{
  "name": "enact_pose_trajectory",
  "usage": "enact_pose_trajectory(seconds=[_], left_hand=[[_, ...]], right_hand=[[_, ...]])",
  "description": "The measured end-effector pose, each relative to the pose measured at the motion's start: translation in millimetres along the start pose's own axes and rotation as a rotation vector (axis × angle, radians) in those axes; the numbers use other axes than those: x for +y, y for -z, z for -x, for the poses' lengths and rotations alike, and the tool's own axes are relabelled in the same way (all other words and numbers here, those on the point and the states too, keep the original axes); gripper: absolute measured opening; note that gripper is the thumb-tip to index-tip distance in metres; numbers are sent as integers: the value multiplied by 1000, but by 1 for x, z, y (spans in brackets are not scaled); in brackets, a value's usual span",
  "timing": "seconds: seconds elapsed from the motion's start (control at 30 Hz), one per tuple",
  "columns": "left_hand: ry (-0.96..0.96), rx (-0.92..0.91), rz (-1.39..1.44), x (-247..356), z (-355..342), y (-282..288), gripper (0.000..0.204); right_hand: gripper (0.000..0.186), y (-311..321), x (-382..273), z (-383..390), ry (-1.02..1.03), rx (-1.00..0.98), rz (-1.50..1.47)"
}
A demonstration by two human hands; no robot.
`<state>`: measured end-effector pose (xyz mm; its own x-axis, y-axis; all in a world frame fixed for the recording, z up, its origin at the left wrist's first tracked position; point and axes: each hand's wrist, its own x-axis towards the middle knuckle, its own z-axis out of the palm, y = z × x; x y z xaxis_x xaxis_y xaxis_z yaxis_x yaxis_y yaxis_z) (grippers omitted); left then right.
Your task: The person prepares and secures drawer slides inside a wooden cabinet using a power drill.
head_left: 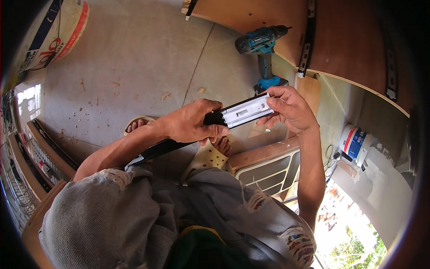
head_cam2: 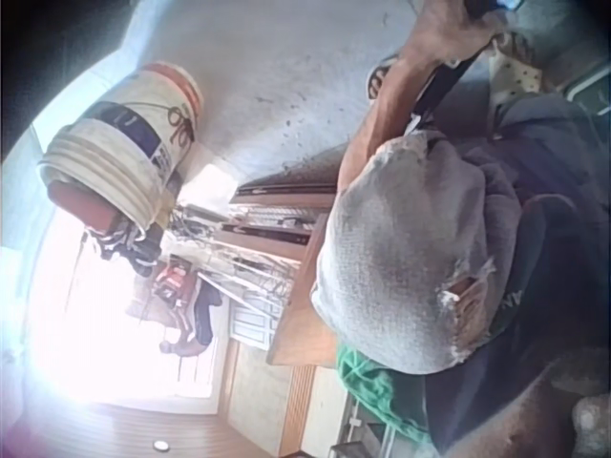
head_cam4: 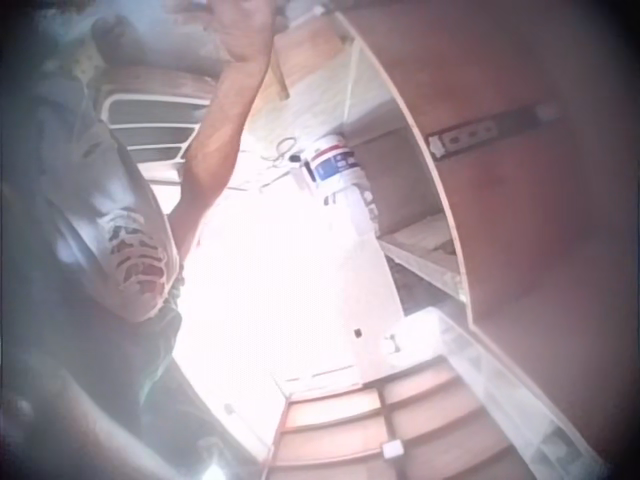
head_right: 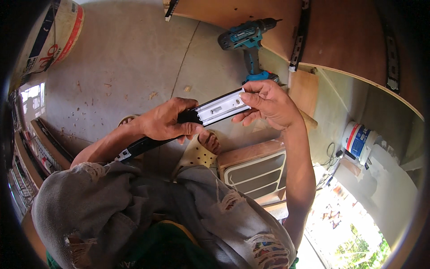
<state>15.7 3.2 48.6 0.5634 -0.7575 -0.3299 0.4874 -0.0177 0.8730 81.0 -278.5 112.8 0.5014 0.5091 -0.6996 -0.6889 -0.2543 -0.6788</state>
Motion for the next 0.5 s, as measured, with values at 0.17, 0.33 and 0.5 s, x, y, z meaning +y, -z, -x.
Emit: enact_pose_trajectory(seconds=[0.17, 0.33, 0.5], left_hand=[[-15, -23, 63, -3, 2, -1, 33], [27, -43, 94, -1, 0, 1, 37], [47, -41, 122, -2, -2, 2, 39]], right_hand=[[35, -3, -5, 4, -69, -5, -56], [33, -7, -9, 2, -48, -16, -1], [32, -7, -10, -2, -51, -12, -4]])
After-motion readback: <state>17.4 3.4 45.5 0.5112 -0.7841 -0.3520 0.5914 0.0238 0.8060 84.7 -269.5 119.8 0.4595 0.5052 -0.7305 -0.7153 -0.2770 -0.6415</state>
